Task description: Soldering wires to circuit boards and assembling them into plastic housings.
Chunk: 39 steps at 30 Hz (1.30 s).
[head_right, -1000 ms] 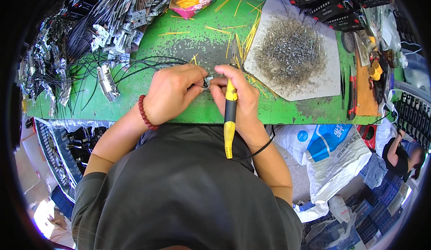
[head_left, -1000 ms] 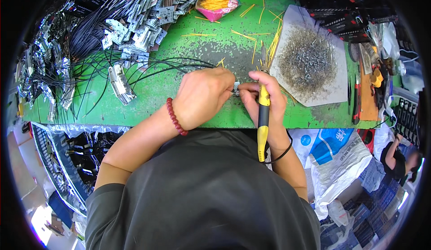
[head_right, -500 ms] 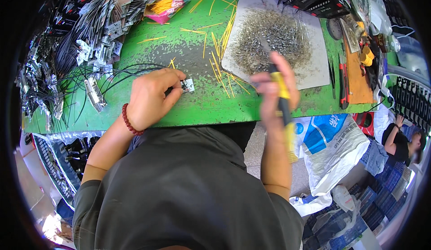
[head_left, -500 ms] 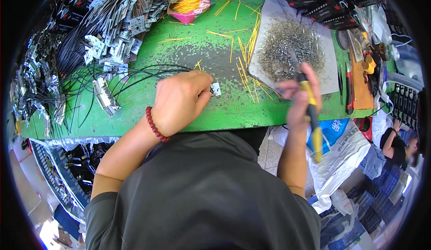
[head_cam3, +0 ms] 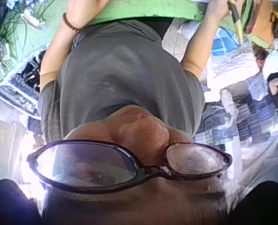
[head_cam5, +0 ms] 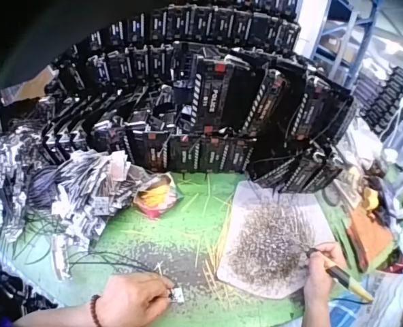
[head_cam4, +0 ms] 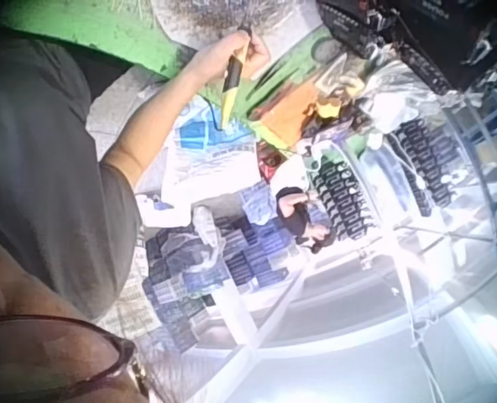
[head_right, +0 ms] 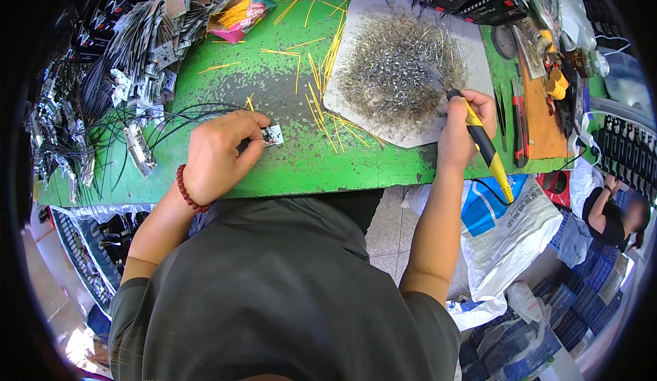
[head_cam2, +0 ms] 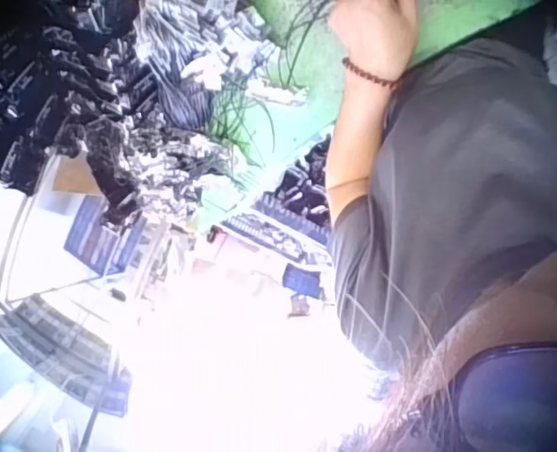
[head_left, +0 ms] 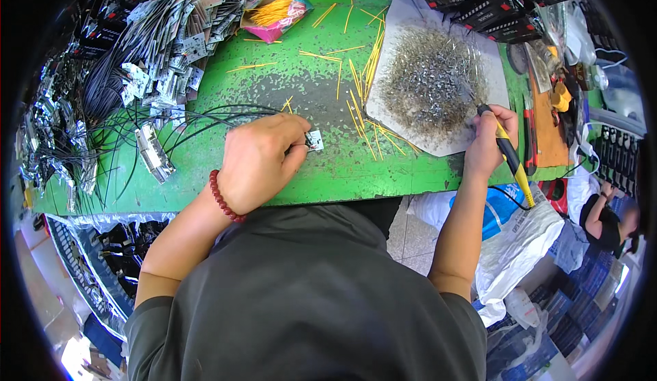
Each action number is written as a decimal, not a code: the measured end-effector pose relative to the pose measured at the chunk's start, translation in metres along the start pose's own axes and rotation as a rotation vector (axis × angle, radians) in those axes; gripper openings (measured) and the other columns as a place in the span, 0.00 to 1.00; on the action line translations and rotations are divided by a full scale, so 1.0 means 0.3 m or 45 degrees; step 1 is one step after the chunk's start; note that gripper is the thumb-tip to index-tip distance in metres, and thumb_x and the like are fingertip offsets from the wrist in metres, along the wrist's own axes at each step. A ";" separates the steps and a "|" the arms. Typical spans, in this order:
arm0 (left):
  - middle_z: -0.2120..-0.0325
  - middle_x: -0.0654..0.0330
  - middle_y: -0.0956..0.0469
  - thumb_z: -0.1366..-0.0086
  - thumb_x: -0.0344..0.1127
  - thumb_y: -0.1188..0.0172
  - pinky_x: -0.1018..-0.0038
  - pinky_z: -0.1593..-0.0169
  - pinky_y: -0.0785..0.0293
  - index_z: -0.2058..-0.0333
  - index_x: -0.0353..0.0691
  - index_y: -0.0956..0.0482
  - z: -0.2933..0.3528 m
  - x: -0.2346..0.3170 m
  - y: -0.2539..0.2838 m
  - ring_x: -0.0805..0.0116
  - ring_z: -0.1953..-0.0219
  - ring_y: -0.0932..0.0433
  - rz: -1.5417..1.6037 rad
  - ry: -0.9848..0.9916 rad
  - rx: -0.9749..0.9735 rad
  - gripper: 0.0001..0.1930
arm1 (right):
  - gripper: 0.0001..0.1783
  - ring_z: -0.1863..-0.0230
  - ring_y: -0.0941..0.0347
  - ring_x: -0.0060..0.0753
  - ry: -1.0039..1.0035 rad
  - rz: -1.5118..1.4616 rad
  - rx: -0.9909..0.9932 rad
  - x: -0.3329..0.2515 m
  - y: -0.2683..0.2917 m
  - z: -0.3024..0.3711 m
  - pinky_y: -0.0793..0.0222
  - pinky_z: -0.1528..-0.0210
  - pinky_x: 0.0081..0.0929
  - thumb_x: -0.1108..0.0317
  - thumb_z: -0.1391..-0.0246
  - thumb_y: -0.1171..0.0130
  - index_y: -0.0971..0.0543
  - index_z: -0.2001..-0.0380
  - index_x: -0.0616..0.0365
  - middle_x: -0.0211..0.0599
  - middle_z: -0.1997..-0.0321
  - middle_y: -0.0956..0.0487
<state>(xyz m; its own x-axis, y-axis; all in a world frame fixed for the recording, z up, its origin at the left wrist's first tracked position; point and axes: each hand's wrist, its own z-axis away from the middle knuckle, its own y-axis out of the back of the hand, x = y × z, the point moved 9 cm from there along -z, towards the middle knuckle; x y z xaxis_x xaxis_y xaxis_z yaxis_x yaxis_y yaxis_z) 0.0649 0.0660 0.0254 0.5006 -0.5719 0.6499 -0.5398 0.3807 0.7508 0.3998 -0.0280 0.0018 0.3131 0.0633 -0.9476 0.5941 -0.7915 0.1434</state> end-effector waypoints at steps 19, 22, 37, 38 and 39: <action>0.67 0.59 0.19 0.47 0.27 0.39 0.67 0.66 0.23 0.71 0.37 0.23 0.008 -0.004 -0.020 0.57 0.68 0.20 -0.137 -0.023 -0.024 0.04 | 0.16 0.78 0.31 0.23 0.003 -0.175 -0.408 -0.123 -0.196 0.351 0.34 0.75 0.18 0.62 0.51 0.38 0.29 0.67 0.64 0.35 0.73 0.28; 0.66 0.59 0.19 0.47 0.27 0.39 0.67 0.64 0.23 0.69 0.38 0.23 0.013 0.001 -0.022 0.57 0.67 0.20 -0.162 -0.031 -0.032 0.05 | 0.17 0.74 0.36 0.16 -0.181 -0.342 -0.582 -0.134 -0.271 0.442 0.41 0.71 0.16 0.63 0.50 0.35 0.28 0.66 0.62 0.29 0.73 0.28; 0.66 0.59 0.20 0.48 0.27 0.38 0.67 0.63 0.23 0.69 0.37 0.22 0.015 0.007 -0.028 0.58 0.66 0.20 -0.202 -0.075 -0.022 0.06 | 0.16 0.78 0.42 0.13 -0.188 -0.306 -0.646 -0.117 -0.305 0.471 0.48 0.76 0.15 0.63 0.51 0.35 0.29 0.67 0.62 0.26 0.77 0.31; 0.66 0.60 0.20 0.48 0.27 0.38 0.67 0.63 0.23 0.69 0.37 0.23 0.015 0.007 -0.028 0.58 0.66 0.20 -0.204 -0.074 -0.026 0.06 | 0.16 0.78 0.42 0.13 -0.188 -0.298 -0.656 -0.117 -0.307 0.472 0.47 0.75 0.15 0.63 0.51 0.35 0.29 0.68 0.62 0.26 0.77 0.31; 0.66 0.60 0.20 0.48 0.27 0.38 0.67 0.63 0.23 0.69 0.37 0.23 0.016 0.008 -0.027 0.58 0.66 0.20 -0.204 -0.072 -0.027 0.06 | 0.16 0.78 0.42 0.13 -0.188 -0.289 -0.666 -0.118 -0.308 0.473 0.47 0.75 0.15 0.63 0.52 0.35 0.28 0.68 0.62 0.26 0.77 0.31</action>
<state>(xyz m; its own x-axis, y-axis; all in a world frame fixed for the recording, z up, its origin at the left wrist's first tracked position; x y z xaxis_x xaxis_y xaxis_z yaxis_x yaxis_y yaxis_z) 0.0672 0.0581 0.0201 0.5397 -0.6664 0.5144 -0.4415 0.2962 0.8470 0.2288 -0.0433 -0.0185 0.0510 0.0810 -0.9954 0.9326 -0.3604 0.0184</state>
